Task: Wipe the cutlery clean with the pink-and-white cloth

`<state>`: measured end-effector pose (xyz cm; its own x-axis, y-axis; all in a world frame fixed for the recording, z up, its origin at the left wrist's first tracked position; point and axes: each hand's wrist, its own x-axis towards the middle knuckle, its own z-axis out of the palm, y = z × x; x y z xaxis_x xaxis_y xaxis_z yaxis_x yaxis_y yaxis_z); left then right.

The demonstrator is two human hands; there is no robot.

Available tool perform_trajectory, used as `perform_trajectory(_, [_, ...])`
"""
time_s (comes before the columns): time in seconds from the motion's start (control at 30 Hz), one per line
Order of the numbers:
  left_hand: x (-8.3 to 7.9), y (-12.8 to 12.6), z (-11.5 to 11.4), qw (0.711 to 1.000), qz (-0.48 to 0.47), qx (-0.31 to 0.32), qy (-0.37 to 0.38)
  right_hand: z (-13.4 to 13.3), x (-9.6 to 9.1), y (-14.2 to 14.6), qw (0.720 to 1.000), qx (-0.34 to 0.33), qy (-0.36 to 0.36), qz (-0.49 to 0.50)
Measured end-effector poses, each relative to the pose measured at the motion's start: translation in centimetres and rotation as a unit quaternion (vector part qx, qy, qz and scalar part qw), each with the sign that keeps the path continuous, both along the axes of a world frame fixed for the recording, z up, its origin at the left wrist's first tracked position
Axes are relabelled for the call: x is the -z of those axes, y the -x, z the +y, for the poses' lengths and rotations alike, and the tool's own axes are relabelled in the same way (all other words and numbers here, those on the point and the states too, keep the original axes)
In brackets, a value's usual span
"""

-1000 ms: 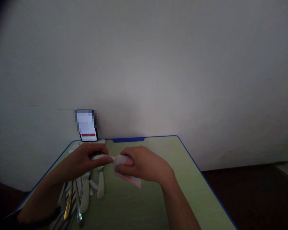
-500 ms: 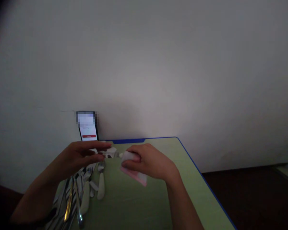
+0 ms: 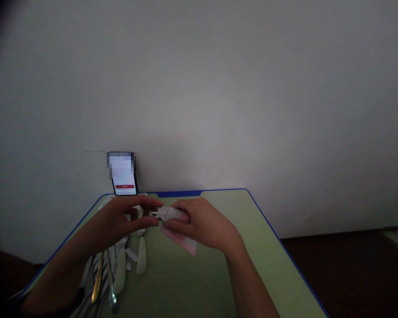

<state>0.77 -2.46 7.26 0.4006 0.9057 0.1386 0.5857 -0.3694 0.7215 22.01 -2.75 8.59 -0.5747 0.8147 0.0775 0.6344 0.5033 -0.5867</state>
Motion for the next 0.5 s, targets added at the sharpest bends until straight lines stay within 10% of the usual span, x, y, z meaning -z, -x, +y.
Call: perform_trajectory(0.5, [0.3, 1.9, 0.3, 0.986, -0.157, -0.052, 0.027, 0.2, -0.7, -1.9, 0.998, 0.013, 0.062, 0.018])
